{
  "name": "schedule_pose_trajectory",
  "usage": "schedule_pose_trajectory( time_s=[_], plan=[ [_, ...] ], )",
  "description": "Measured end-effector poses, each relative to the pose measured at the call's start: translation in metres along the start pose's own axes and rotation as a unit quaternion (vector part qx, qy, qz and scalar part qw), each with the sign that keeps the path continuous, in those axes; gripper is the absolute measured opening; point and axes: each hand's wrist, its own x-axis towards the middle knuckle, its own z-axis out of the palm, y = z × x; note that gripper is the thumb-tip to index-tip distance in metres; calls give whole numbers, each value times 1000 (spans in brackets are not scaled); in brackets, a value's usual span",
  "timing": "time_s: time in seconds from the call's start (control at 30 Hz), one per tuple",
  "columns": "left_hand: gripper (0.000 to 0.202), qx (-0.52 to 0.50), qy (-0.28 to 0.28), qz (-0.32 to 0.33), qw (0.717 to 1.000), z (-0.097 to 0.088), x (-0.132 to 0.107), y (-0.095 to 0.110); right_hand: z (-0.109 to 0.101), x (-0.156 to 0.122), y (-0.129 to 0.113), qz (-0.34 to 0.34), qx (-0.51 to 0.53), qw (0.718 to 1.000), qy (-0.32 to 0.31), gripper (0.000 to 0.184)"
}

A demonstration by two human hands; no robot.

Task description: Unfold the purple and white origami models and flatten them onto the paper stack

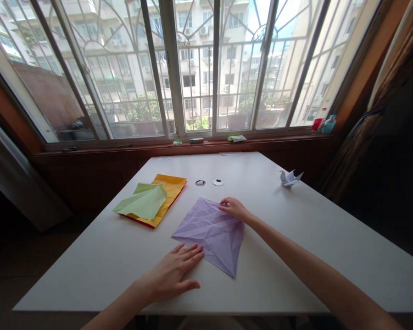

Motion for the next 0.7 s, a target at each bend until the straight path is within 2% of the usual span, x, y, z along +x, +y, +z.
schedule_pose_trajectory(
  time_s=[0.1, 0.23, 0.3, 0.33, 0.4, 0.47, 0.5, 0.6, 0.63, 0.7],
  plan=[
    [64, -11, -5, -5, 1000, -1, 1, 0, -3, 11, 1, 50, 49, 998, 5, 40],
    [49, -58, 8, -22, 998, 7, 4, -9, -7, 20, 3, 75, 122, 990, -4, 20],
    [50, -87, 70, -65, 992, 15, 8, -21, -10, 19, 2, 68, 174, 982, 0, 18],
    [58, -96, 141, -99, 980, 18, 11, -29, -12, 18, 2, 61, 202, 978, 8, 20],
    [75, -131, 288, -179, 932, 22, 18, -45, -16, 14, 1, 47, 259, 964, 33, 26],
    [83, -244, 369, -264, 857, 18, 27, -57, -20, 10, 0, 38, 313, 947, 58, 32],
    [82, -325, 375, -290, 819, 14, 32, -61, -21, 8, -1, 36, 338, 938, 68, 34],
    [67, -514, 338, -301, 728, -1, 46, -63, -21, 4, -4, 33, 394, 915, 82, 35],
    [61, -548, 328, -296, 710, -6, 51, -61, -20, 4, -5, 33, 407, 909, 82, 35],
    [48, -569, 337, -289, 692, -11, 58, -59, -18, 4, -9, 31, 428, 900, 80, 35]
  ],
)
